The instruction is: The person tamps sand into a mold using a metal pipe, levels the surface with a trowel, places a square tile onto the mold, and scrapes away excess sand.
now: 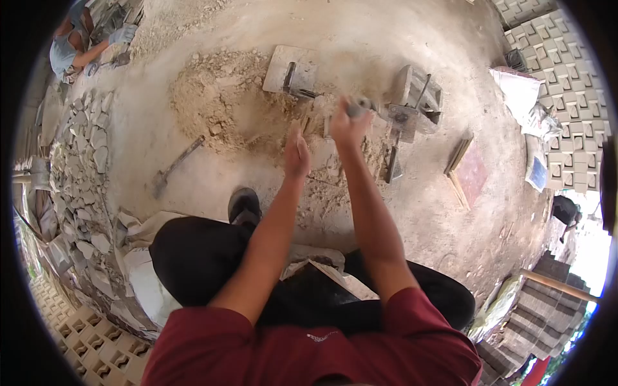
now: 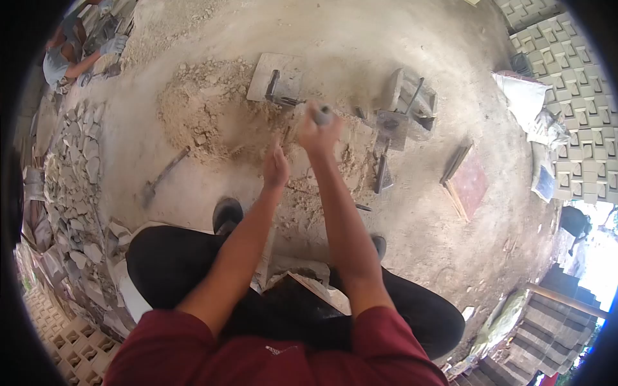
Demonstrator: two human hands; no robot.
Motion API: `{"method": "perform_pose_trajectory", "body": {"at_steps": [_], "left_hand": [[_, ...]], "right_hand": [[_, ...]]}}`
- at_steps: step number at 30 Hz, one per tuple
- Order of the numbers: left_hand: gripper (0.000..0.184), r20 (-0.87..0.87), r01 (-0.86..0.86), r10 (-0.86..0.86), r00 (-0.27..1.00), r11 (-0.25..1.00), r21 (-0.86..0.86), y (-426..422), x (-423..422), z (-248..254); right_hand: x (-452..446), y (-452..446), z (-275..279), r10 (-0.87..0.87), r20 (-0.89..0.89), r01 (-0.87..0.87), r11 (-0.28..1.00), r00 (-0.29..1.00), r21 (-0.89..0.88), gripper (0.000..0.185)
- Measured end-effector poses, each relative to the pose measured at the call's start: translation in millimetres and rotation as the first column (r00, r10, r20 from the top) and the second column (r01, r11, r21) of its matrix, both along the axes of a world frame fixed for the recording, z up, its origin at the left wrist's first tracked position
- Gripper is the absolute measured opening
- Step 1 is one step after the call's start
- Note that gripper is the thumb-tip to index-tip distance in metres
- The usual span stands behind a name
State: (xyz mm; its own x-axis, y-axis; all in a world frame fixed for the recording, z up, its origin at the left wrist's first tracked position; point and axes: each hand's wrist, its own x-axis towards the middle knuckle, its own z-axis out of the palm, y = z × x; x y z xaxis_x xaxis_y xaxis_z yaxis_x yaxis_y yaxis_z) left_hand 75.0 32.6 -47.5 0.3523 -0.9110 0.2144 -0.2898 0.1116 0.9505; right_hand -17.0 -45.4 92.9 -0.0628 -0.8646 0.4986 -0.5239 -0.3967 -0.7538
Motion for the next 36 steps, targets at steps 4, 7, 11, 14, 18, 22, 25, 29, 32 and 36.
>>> {"method": "perform_pose_trajectory", "body": {"at_steps": [4, 7, 11, 14, 18, 22, 25, 29, 32, 36], "left_hand": [[0.058, 0.003, -0.015, 0.015, 1.000, 1.000, -0.009, -2, -2, 4], [0.058, -0.035, -0.073, 0.072, 0.997, 0.997, -0.022, 1, -2, 1], [0.058, -0.001, -0.076, 0.076, 0.997, 0.995, -0.064, -6, 0, -9], [0.058, 0.005, -0.057, 0.057, 0.998, 0.998, -0.003, -1, 2, 2], [0.062, -0.141, -0.095, 0.086, 0.986, 0.994, -0.052, 0, 0, 1], [0.062, -0.111, -0.071, 0.064, 0.992, 0.996, -0.055, 1, 4, -2], [0.063, -0.112, -0.095, 0.087, 0.990, 0.993, -0.064, -1, 6, -3], [0.065, -0.116, -0.094, 0.081, 0.990, 0.989, -0.110, -10, 3, -4], [0.065, -0.103, -0.090, 0.088, 0.991, 0.996, -0.015, 8, -1, -7], [0.064, -0.070, -0.067, 0.065, 0.995, 0.998, -0.022, 5, 0, -4]], "right_hand": [[17, -11, 34, -0.077, 0.335, 0.067, 0.997, 0.939, 0.042, 0.033], [25, 5, 54, -0.210, 0.532, -0.005, 0.928, 0.820, 0.373, 0.031], [29, -17, 14, 0.034, 0.224, -0.060, 0.992, 0.974, 0.112, 0.034], [29, 4, 58, 0.016, 0.590, -0.170, 0.964, 0.807, 0.206, 0.033], [34, 8, 12, 0.020, 0.566, -0.180, 0.957, 0.824, 0.229, 0.038], [22, 33, 47, 0.050, 0.519, -0.180, 0.963, 0.853, 0.203, 0.037], [24, 27, 0, -0.082, 0.536, -0.090, 0.954, 0.840, 0.287, 0.038], [15, 16, 51, 0.131, 0.370, -0.208, 0.962, 0.920, 0.176, 0.036], [6, 41, 59, 0.085, 0.599, -0.137, 0.990, 0.796, 0.041, 0.039], [10, 23, 42, -0.037, 0.355, -0.088, 0.940, 0.934, 0.330, 0.041]]}}
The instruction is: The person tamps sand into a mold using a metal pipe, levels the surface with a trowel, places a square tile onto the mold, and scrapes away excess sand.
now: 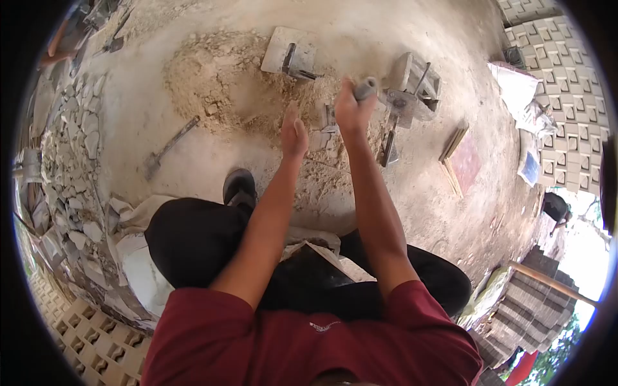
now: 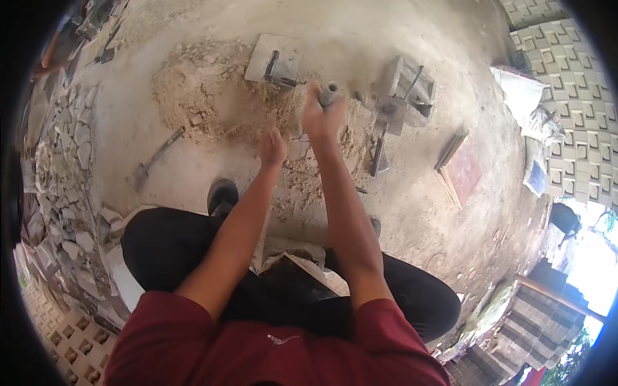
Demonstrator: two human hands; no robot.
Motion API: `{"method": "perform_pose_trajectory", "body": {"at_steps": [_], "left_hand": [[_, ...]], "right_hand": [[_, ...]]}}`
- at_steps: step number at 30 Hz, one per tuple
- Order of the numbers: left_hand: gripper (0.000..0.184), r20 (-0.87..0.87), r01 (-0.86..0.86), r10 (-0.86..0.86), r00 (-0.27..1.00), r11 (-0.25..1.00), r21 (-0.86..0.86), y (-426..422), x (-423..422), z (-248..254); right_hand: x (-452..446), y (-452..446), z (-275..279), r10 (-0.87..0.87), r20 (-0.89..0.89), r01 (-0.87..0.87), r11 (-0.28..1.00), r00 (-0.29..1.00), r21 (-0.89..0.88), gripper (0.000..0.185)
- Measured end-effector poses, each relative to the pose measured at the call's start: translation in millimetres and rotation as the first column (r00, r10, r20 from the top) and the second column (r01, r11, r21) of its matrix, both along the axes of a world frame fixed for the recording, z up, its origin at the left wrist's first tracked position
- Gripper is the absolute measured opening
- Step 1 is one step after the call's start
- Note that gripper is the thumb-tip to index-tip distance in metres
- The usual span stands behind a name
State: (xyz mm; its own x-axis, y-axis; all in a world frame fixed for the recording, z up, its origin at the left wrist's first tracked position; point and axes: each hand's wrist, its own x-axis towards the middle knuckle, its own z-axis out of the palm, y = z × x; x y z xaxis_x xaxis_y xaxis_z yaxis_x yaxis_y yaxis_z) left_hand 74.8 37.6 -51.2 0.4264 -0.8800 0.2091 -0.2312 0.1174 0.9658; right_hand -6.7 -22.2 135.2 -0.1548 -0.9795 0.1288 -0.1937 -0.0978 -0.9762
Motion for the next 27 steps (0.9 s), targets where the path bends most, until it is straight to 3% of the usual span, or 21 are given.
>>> {"method": "perform_pose_trajectory", "body": {"at_steps": [3, 5, 7, 9, 11, 12, 13, 14, 17, 18, 20, 21, 22, 23, 24, 25, 27], "left_hand": [[0.063, -0.024, 0.000, -0.001, 1.000, 0.999, -0.041, -8, 0, 2], [0.063, -0.037, -0.017, 0.015, 0.999, 0.998, -0.059, -4, -1, 1], [0.061, -0.039, -0.008, 0.006, 0.999, 0.999, -0.045, -5, 1, -3], [0.061, -0.044, 0.013, -0.015, 0.999, 0.999, -0.037, -5, 2, -3], [0.061, -0.068, 0.010, -0.012, 0.998, 1.000, -0.026, -7, 2, -2], [0.060, -0.085, 0.024, -0.023, 0.996, 1.000, 0.008, -4, 3, -2], [0.060, -0.120, 0.045, -0.038, 0.992, 0.997, 0.060, -2, 3, -3], [0.060, -0.173, 0.078, -0.055, 0.983, 0.989, 0.128, -2, 3, -3], [0.059, -0.279, 0.174, -0.097, 0.955, 0.948, 0.267, 0, 7, -1], [0.059, -0.279, 0.174, -0.097, 0.955, 0.948, 0.265, -4, 8, 0], [0.059, -0.249, 0.142, -0.078, 0.965, 0.958, 0.250, -2, 6, 2], [0.058, -0.247, 0.141, -0.076, 0.966, 0.957, 0.255, 1, 5, 1], [0.058, -0.265, 0.148, -0.076, 0.961, 0.953, 0.264, -1, 6, 0], [0.058, -0.284, 0.165, -0.084, 0.955, 0.947, 0.276, -4, 6, -1], [0.058, -0.303, 0.188, -0.096, 0.948, 0.938, 0.290, -5, 8, 0], [0.058, -0.322, 0.219, -0.116, 0.940, 0.926, 0.308, -5, 12, 3], [0.057, -0.239, 0.203, -0.134, 0.962, 0.934, 0.293, -8, 14, 13]], "right_hand": [[-11, 27, 31, 0.001, 0.229, 0.040, 0.984, 0.973, -0.175, 0.043], [-14, 32, 1, -0.041, 0.248, 0.076, 0.988, 0.968, -0.135, 0.042], [1, 19, -20, -0.074, -0.112, 0.070, 0.997, 0.991, -0.039, 0.043], [-8, 22, 1, -0.039, 0.000, 0.039, 0.997, 0.999, 0.060, 0.044], [-11, 40, 29, -0.003, 0.304, 0.050, 0.988, 0.953, -0.149, 0.036], [-11, 46, 24, 0.000, 0.455, 0.087, 0.982, 0.890, -0.169, 0.038], [-11, 45, 7, -0.008, 0.456, 0.090, 0.983, 0.890, -0.158, 0.038], [-10, 36, -18, -0.039, 0.070, 0.059, 0.948, 0.997, -0.312, 0.039], [4, 43, 3, -0.115, -0.185, 0.119, 0.993, 0.976, 0.010, 0.041], [-1, 37, 7, -0.107, -0.076, 0.099, 0.989, 0.991, -0.112, 0.040], [-2, 39, 10, -0.046, 0.268, 0.060, 0.997, 0.962, -0.044, 0.038], [-1, 36, -6, -0.060, 0.268, 0.070, 0.997, 0.962, -0.025, 0.038], [3, 21, -31, -0.007, -0.082, -0.016, 0.961, 0.997, -0.275, 0.039], [5, 10, -44, -0.038, -0.426, -0.188, 0.860, 0.904, -0.475, 0.039], [18, 15, -13, 0.065, -0.229, -0.083, 0.994, 0.971, -0.069, 0.037], [12, 26, -5, 0.057, -0.230, -0.074, 0.995, 0.972, -0.062, 0.037], [-8, 29, 8, -0.012, 0.283, 0.036, 0.996, 0.959, -0.079, 0.036]]}}
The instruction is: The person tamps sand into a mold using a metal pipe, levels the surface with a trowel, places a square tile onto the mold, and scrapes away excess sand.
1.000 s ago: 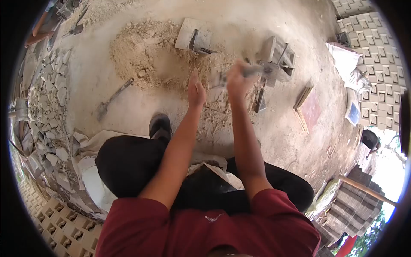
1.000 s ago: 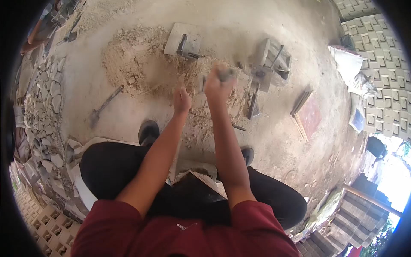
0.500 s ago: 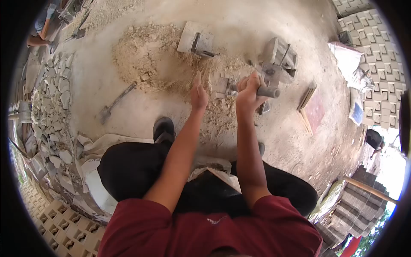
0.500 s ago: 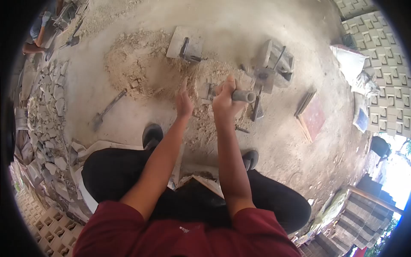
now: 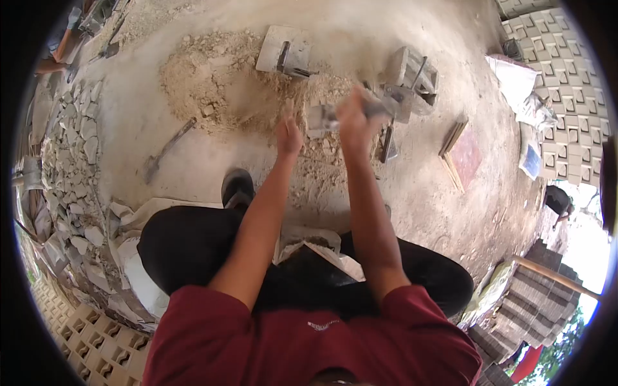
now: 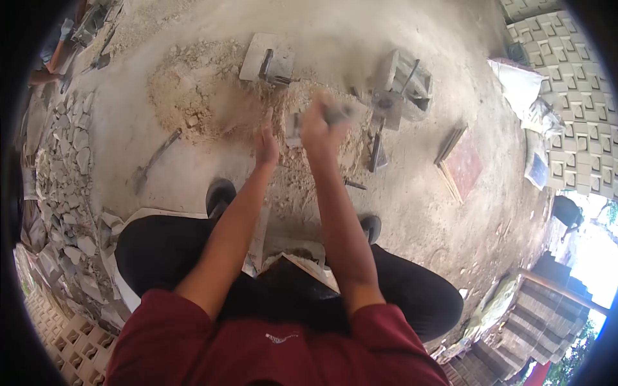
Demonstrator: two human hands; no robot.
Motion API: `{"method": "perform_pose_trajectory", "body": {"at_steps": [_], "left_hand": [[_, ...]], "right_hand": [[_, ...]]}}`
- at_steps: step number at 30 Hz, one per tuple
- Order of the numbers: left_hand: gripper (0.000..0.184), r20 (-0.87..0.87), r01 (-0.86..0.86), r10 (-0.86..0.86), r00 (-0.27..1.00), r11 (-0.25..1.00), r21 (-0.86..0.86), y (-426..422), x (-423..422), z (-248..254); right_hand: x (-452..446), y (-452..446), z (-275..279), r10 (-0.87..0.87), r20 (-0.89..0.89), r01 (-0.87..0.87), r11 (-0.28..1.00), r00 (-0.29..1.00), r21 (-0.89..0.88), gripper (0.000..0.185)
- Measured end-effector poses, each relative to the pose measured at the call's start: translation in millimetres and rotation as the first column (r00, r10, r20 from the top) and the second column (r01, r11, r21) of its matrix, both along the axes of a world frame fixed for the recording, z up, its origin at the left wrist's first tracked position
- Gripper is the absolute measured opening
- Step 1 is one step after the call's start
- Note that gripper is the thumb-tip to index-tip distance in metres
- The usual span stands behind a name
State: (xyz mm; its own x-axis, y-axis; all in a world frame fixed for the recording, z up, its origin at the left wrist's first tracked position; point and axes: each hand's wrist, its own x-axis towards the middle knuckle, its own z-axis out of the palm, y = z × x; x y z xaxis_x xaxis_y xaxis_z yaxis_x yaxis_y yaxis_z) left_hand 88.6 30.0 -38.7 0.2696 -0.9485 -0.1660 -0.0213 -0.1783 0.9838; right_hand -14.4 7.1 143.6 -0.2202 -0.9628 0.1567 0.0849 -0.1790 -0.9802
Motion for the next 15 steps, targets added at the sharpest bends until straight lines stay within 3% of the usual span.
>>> {"method": "perform_pose_trajectory", "body": {"at_steps": [1, 2, 4, 5, 6, 8, 9, 10, 12, 13, 14, 15], "left_hand": [[0.057, 0.072, 0.010, -0.007, 0.997, 0.999, -0.034, 7, -1, -2], [0.056, 0.144, 0.018, -0.009, 0.989, 0.998, -0.067, 14, -2, -2], [0.062, 0.102, -0.107, 0.154, 0.983, 0.925, -0.365, 1, -14, -20], [0.062, 0.096, -0.103, 0.148, 0.984, 0.925, -0.366, 4, -18, -14], [0.061, 0.102, -0.084, 0.125, 0.987, 0.938, -0.337, 5, -15, -7], [0.060, 0.109, -0.059, 0.097, 0.989, 0.948, -0.314, 0, -12, 2], [0.058, 0.151, -0.062, 0.120, 0.981, 0.937, -0.344, 2, -13, 1], [0.055, 0.194, -0.059, 0.139, 0.971, 0.927, -0.370, 8, -13, 2], [0.055, 0.175, -0.055, 0.116, 0.978, 0.946, -0.319, 9, -13, 6], [0.055, 0.161, -0.049, 0.101, 0.982, 0.953, -0.300, 6, -13, 7], [0.054, 0.146, -0.043, 0.087, 0.985, 0.959, -0.280, 3, -14, 5], [0.055, 0.243, -0.044, 0.132, 0.961, 0.940, -0.338, -2, -13, 1]], "right_hand": [[-7, 14, 15, 0.048, 0.155, -0.035, 0.995, 0.987, -0.090, 0.037], [-5, 22, 2, 0.037, 0.160, -0.026, 0.997, 0.986, -0.070, 0.037], [-9, 15, -42, -0.015, -0.116, 0.019, 0.999, 0.993, 0.036, 0.040], [-17, 5, -60, -0.022, -0.473, -0.022, 0.996, 0.881, -0.088, 0.042], [-22, 9, -48, -0.031, -0.471, -0.013, 0.996, 0.882, -0.090, 0.042], [-26, 23, 8, -0.016, -0.073, 0.019, 0.999, 0.997, 0.041, 0.042], [-25, 34, 32, -0.052, 0.014, 0.052, 0.999, 0.999, -0.007, 0.042], [-27, 38, 15, -0.061, 0.017, 0.061, 0.998, 0.998, 0.004, 0.042], [-37, 36, -41, -0.084, -0.242, 0.069, 0.995, 0.967, -0.068, 0.042], [-38, 39, -42, 0.006, -0.414, -0.041, 0.996, 0.910, -0.077, 0.042], [-46, 33, -43, -0.003, -0.418, -0.037, 0.995, 0.908, -0.088, 0.042], [-45, 30, -17, -0.067, -0.182, 0.058, 0.997, 0.981, -0.054, 0.042]]}}
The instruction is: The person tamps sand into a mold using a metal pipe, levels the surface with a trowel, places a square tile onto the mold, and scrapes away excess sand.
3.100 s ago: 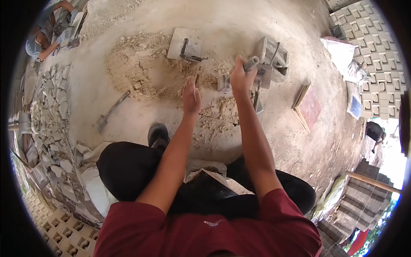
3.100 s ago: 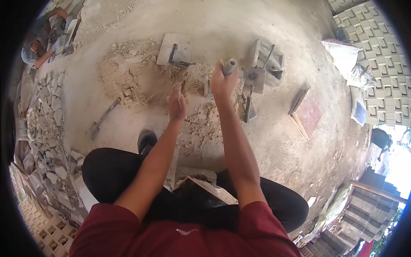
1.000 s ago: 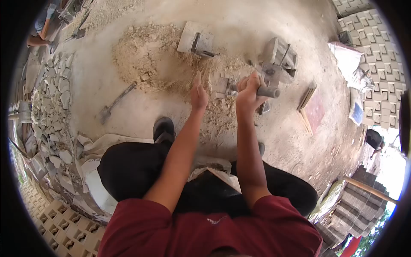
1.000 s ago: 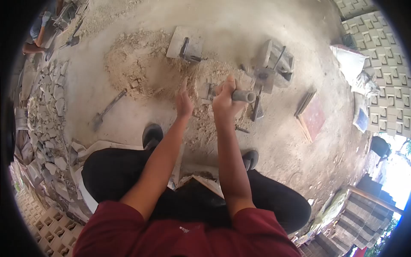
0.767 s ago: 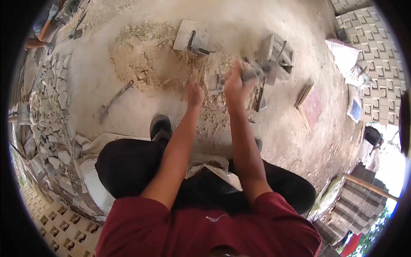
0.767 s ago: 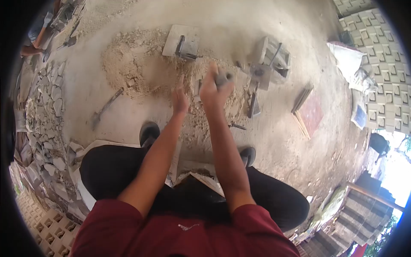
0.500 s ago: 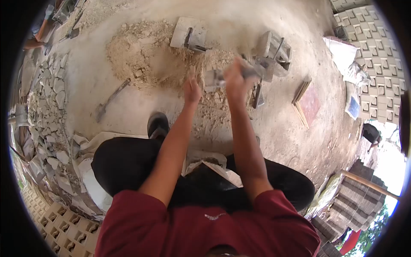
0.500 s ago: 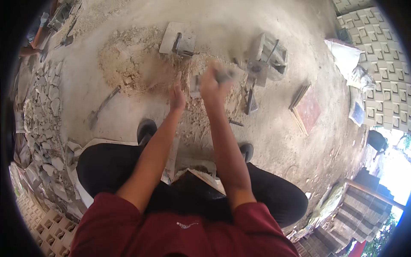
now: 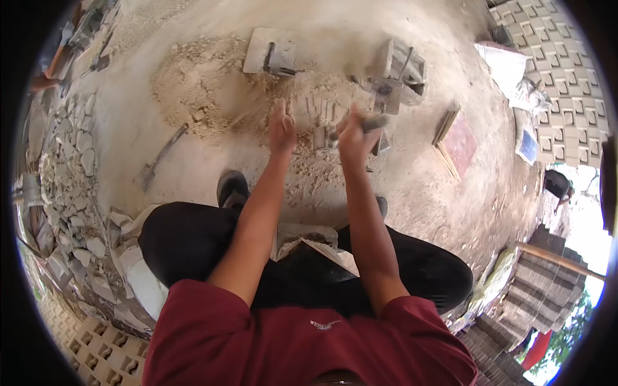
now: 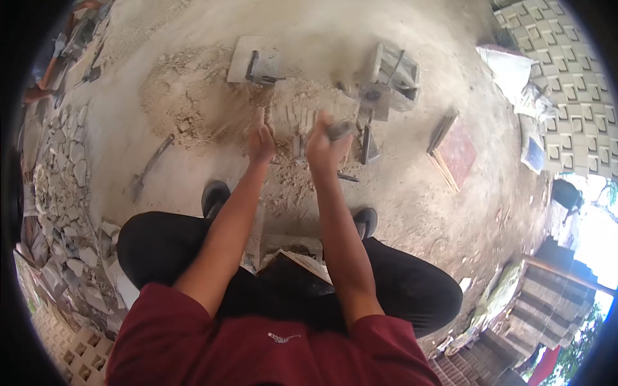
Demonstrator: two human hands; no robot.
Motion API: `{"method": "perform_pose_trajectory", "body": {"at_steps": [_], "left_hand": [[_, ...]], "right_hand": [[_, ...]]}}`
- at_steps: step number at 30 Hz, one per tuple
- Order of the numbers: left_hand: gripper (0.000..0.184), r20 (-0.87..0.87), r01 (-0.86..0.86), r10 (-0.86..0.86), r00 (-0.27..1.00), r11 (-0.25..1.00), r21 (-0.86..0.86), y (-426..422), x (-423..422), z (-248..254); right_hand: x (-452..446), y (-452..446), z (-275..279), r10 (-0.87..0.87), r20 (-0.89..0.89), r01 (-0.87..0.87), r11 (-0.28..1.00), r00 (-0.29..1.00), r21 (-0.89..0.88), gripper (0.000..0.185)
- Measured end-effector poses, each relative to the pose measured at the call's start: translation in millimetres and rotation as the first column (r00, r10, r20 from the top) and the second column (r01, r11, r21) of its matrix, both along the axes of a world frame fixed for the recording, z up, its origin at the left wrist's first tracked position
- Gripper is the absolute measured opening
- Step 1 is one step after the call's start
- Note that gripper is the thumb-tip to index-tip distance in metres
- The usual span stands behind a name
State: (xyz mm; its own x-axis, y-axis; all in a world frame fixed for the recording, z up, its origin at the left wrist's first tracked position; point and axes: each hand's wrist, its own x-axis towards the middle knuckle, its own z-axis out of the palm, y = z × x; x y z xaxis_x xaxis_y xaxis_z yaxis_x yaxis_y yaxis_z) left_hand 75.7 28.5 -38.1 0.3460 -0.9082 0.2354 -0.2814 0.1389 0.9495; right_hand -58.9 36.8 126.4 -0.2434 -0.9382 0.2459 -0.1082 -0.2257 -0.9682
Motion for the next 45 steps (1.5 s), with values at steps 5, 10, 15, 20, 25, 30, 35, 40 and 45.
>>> {"method": "perform_pose_trajectory", "body": {"at_steps": [5, 10, 15, 20, 25, 30, 35, 40, 45], "left_hand": [[0.057, 0.183, -0.028, 0.029, 0.983, 1.000, -0.010, 7, -4, -4], [0.061, 0.167, -0.016, -0.004, 0.986, 0.993, 0.120, 13, -8, 10], [0.061, 0.346, 0.007, -0.032, 0.938, 0.997, 0.074, 7, -8, -1], [0.060, 0.434, -0.035, 0.008, 0.901, 0.998, 0.055, 4, -8, 1], [0.060, 0.452, 0.009, -0.043, 0.891, 0.997, 0.077, 7, -9, 15], [0.060, 0.417, -0.026, 0.006, 0.909, 0.999, 0.041, 5, -7, 9], [0.061, 0.411, -0.009, -0.004, 0.912, 1.000, 0.030, 4, -9, 12], [0.064, 0.375, -0.047, 0.028, 0.927, 0.998, 0.041, 5, -7, 5], [0.063, 0.358, -0.048, 0.031, 0.933, 0.998, 0.040, 1, -8, 4]], "right_hand": [[-20, 2, -14, 0.019, 0.153, 0.039, 0.927, 0.988, -0.372, 0.043], [-20, -9, 36, -0.272, 0.208, 0.245, 0.958, 0.939, 0.149, 0.039], [-50, -28, -23, -0.167, -0.146, 0.140, 0.974, 0.975, -0.180, 0.041], [-41, -37, 48, -0.092, 0.323, 0.119, 0.991, 0.942, -0.066, 0.044], [-41, -85, -20, -0.294, -0.168, 0.295, 0.955, 0.941, -0.016, 0.042], [-42, -85, -42, -0.187, -0.149, 0.176, 0.981, 0.971, -0.087, 0.035], [-17, -95, 1, -0.177, -0.208, 0.124, 0.961, 0.962, -0.246, 0.032], [-5, -81, -34, -0.012, -0.118, 0.007, 0.999, 0.993, -0.040, 0.033], [14, -94, 8, -0.134, 0.042, 0.135, 0.990, 0.990, -0.039, 0.032]]}}
